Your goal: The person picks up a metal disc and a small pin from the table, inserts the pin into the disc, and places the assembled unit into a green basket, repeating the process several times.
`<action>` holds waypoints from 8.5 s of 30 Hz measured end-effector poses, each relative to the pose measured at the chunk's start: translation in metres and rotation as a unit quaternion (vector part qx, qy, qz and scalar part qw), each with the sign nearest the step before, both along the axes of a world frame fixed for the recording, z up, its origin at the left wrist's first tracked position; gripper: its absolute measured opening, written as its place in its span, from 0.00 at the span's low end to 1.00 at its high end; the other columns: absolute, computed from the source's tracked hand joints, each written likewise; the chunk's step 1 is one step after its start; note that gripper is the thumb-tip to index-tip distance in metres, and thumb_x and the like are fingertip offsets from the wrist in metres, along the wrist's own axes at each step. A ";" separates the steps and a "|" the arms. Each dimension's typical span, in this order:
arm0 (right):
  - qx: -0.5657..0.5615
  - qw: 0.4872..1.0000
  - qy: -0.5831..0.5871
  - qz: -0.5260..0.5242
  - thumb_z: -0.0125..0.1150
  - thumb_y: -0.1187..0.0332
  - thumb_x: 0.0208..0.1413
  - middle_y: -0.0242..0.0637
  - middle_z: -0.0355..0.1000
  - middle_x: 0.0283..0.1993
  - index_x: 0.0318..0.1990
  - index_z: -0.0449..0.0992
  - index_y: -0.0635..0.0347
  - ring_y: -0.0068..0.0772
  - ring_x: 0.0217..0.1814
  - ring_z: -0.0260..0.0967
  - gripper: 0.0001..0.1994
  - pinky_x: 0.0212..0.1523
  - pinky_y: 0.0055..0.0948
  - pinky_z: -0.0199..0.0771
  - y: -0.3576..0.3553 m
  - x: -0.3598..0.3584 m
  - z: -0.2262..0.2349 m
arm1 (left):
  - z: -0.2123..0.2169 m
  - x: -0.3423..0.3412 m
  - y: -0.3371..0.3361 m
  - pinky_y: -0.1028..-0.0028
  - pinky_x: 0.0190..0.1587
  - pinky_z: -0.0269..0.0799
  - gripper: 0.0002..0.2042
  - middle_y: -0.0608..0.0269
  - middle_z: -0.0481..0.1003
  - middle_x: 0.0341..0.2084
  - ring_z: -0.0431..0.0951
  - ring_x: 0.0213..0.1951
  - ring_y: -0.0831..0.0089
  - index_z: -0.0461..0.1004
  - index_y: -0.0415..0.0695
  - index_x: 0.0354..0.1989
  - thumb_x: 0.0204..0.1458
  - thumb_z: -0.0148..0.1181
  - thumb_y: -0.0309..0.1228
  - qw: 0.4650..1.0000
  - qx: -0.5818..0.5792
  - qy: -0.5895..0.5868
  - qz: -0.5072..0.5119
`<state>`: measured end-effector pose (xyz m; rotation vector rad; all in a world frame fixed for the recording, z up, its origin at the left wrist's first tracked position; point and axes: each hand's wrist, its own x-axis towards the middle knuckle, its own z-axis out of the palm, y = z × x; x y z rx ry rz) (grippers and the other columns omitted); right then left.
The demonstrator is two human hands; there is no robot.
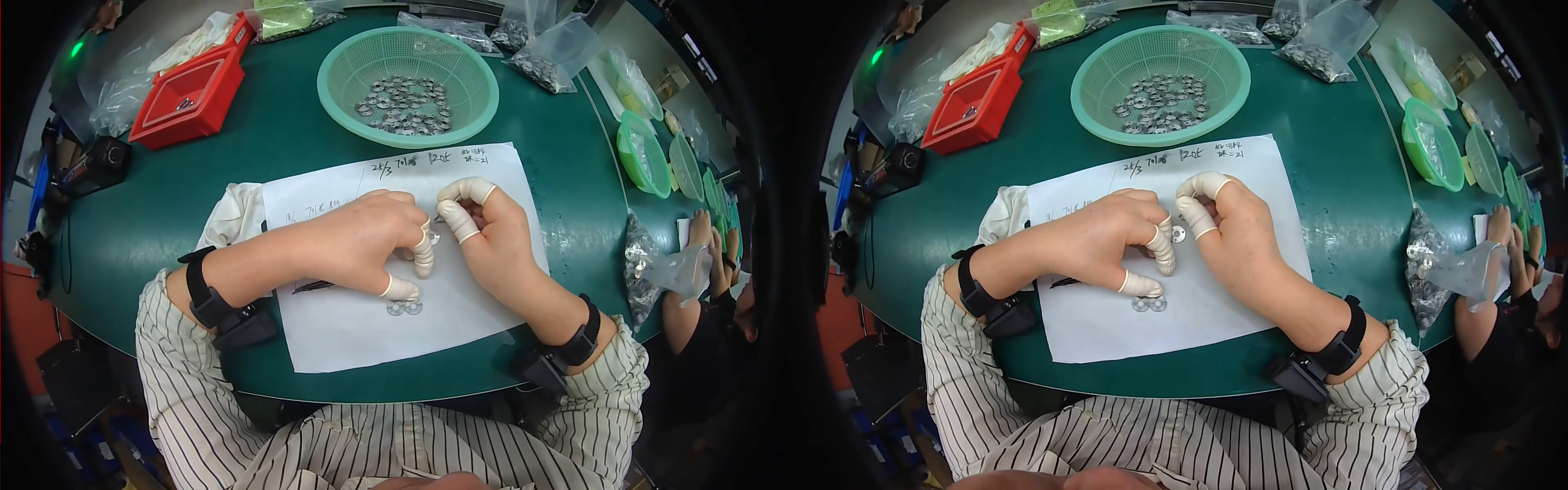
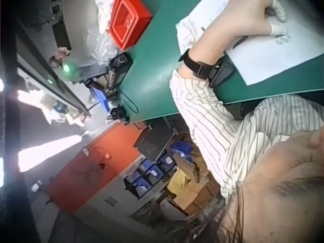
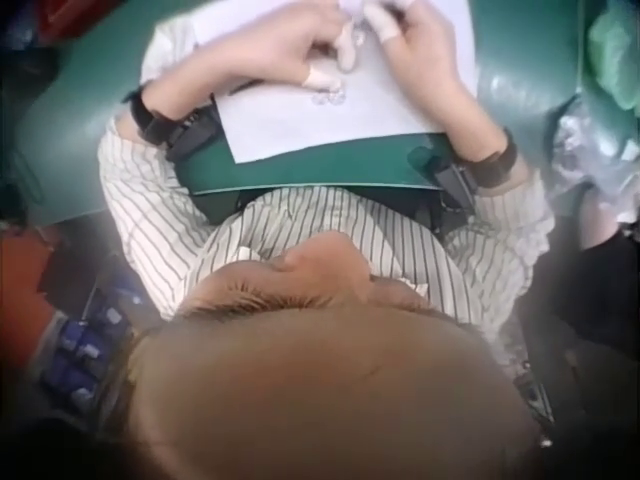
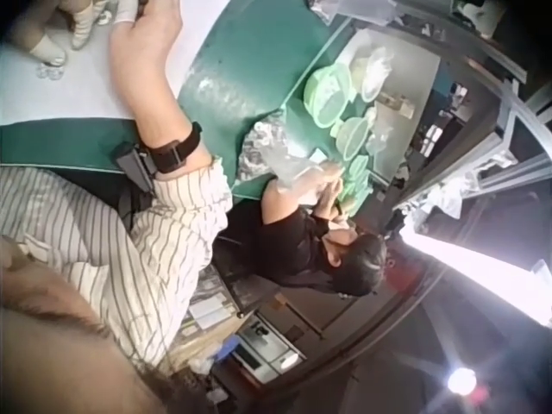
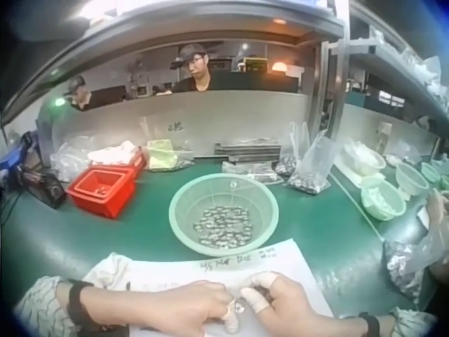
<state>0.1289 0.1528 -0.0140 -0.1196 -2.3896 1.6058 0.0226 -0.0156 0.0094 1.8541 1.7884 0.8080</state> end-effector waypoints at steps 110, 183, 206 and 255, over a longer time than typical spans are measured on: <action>-0.361 0.867 -0.217 0.265 0.51 0.64 0.61 0.33 0.71 0.27 0.38 0.74 0.62 0.20 0.25 0.63 0.11 0.26 0.18 0.63 0.018 0.009 0.020 | 0.011 -0.013 -0.007 0.77 0.43 0.73 0.15 0.61 0.76 0.38 0.76 0.38 0.78 0.75 0.37 0.46 0.48 0.63 0.23 0.918 0.073 -0.371 0.119; -0.366 0.869 -0.229 0.243 0.47 0.63 0.62 0.25 0.60 0.17 0.34 0.74 0.59 0.14 0.17 0.48 0.12 0.17 0.16 0.45 0.015 0.009 0.029 | 0.017 -0.002 -0.004 0.74 0.38 0.71 0.11 0.62 0.77 0.33 0.76 0.36 0.72 0.77 0.42 0.39 0.45 0.65 0.25 0.971 0.147 -0.142 0.126; 0.275 0.931 0.223 0.082 0.59 0.72 0.48 0.37 0.67 0.18 0.34 0.74 0.60 0.36 0.20 0.68 0.05 0.22 0.35 0.66 -0.001 0.024 0.024 | 0.012 -0.001 -0.007 0.77 0.38 0.72 0.13 0.61 0.79 0.34 0.77 0.34 0.76 0.78 0.43 0.41 0.44 0.66 0.25 0.967 0.111 -0.194 0.126; -0.386 0.860 -0.226 0.245 0.49 0.60 0.62 0.28 0.65 0.26 0.41 0.73 0.62 0.17 0.23 0.53 0.14 0.23 0.16 0.53 0.019 0.009 0.023 | 0.011 -0.004 -0.005 0.76 0.39 0.72 0.12 0.63 0.74 0.38 0.74 0.35 0.77 0.74 0.41 0.42 0.47 0.62 0.21 0.958 0.138 -0.211 0.135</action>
